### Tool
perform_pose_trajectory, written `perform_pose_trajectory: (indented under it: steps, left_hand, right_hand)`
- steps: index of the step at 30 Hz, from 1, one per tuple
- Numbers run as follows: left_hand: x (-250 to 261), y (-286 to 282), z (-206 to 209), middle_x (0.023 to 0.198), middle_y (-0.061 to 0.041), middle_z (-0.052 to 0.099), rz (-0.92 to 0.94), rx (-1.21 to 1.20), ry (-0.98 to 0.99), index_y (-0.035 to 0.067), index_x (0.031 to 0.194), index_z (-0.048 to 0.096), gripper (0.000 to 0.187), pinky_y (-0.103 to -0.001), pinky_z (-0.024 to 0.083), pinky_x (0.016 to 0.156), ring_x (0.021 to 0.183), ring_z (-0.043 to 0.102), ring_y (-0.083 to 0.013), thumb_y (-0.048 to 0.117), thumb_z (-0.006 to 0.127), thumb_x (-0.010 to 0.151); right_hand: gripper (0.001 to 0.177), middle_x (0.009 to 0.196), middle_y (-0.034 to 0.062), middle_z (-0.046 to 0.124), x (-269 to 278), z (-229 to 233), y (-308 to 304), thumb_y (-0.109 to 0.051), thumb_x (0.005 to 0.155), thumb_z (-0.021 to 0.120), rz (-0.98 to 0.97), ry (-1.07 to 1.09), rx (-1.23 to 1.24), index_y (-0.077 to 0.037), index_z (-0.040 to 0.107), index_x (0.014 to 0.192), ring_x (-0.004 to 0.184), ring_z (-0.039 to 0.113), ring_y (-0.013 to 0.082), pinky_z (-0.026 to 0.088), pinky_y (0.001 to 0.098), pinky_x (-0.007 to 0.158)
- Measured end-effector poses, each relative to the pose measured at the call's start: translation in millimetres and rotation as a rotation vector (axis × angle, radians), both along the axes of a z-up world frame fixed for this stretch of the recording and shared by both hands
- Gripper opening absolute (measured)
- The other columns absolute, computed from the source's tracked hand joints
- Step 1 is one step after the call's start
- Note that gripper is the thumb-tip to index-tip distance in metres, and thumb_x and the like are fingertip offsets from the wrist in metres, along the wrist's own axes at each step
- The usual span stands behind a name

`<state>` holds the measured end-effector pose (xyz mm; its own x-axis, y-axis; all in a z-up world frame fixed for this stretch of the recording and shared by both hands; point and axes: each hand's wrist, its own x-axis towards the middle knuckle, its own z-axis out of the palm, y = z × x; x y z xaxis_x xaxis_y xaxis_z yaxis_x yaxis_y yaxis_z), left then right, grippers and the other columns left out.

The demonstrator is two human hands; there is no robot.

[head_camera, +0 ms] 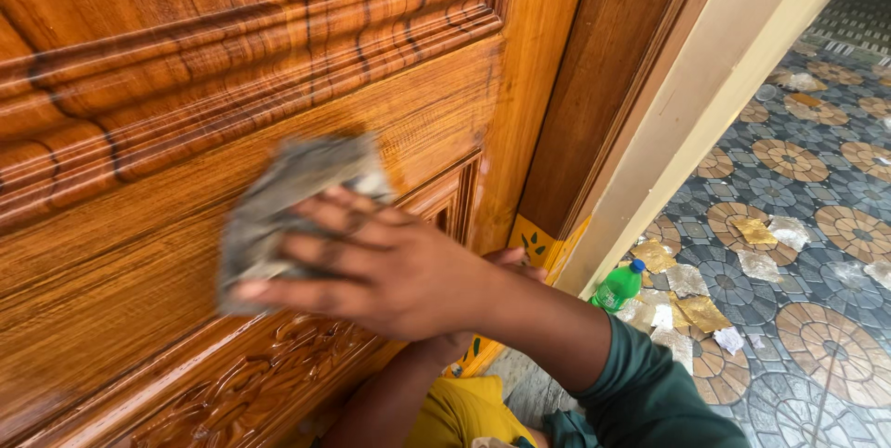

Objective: The person wipes the surface of a wooden door using a cloth. They clean the flat panels and the carved details, moving from the upper sections down to the lower edge and painted trim.

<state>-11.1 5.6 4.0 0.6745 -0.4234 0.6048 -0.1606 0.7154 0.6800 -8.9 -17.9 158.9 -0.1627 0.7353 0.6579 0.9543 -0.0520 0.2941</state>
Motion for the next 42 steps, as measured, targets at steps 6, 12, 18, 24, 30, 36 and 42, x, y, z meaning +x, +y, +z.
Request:
perform_pose_trajectory:
  steps: [6,12,18,24,30,36,42]
  left_hand:
    - [-19,-4,17,0.166,-0.019,0.036,0.383,0.106,-0.245,0.005,0.166,0.01,0.106,-0.047,0.03,0.129,0.154,0.039,-0.0313,0.078,0.043,0.097]
    - [-24,3,38,0.162,-0.024,0.043,0.732,0.344,-0.309,-0.006,0.164,0.015,0.104,-0.044,0.038,0.126,0.15,0.048,-0.0342,0.075,0.04,0.102]
    - [-39,8,41,0.155,-0.025,0.049,1.141,0.545,-0.523,-0.008,0.157,0.032,0.095,-0.045,0.043,0.124,0.146,0.053,-0.0358,0.071,0.036,0.106]
    - [-35,0,17,0.157,-0.024,0.036,1.77,0.5,-0.654,-0.004,0.157,0.028,0.093,-0.06,0.024,0.129,0.152,0.029,-0.0427,0.073,0.027,0.104]
    - [-22,4,12,0.168,-0.026,0.02,1.837,0.56,-0.672,-0.004,0.161,0.018,0.094,-0.066,0.015,0.132,0.16,0.015,-0.0472,0.072,0.027,0.106]
    - [-20,6,11,0.165,-0.024,0.03,1.8,0.539,-0.677,-0.003,0.158,0.026,0.085,-0.062,0.019,0.132,0.157,0.026,-0.0455,0.065,0.027,0.108]
    - [-13,12,8,0.146,-0.02,0.046,1.698,0.304,-0.666,0.0,0.148,0.04,0.069,-0.044,0.048,0.116,0.134,0.05,-0.0313,0.059,0.034,0.111]
  right_hand:
    - [0.057,0.165,0.0089,0.042,35,44,9,-0.006,0.102,0.061,-0.221,-0.221,0.202,-0.019,0.051,0.156,0.159,0.022,0.0304,-0.005,0.0612,0.129]
    - [0.048,0.167,0.0204,0.035,100,49,-40,-0.017,0.111,0.061,-0.378,0.018,0.655,-0.004,0.047,0.155,0.163,0.027,0.0338,0.009,0.0575,0.133]
    - [0.052,0.166,0.0228,0.039,103,-6,-50,-0.031,0.111,0.055,-0.362,0.268,0.742,-0.004,0.047,0.155,0.158,0.034,0.0379,0.03,0.0516,0.132]
    - [0.052,0.147,0.0258,0.052,60,-86,-58,-0.034,0.098,0.072,-0.29,0.166,0.411,0.0,0.055,0.134,0.147,0.04,0.0497,0.025,0.0648,0.123]
    - [0.024,0.128,0.0085,0.066,46,-109,-82,-0.018,0.093,0.076,-0.347,0.06,0.388,-0.008,0.067,0.114,0.143,0.051,0.037,0.036,0.062,0.122]
    - [0.037,0.132,0.0128,0.063,35,-69,-81,-0.002,0.089,0.075,-0.413,0.173,0.552,-0.001,0.068,0.125,0.114,0.06,0.0373,0.05,0.0461,0.1]
    - [0.038,0.127,0.0189,0.06,50,-133,-63,0.001,0.088,0.076,-0.412,0.239,0.666,-0.001,0.063,0.123,0.109,0.063,0.0393,0.053,0.0462,0.092]
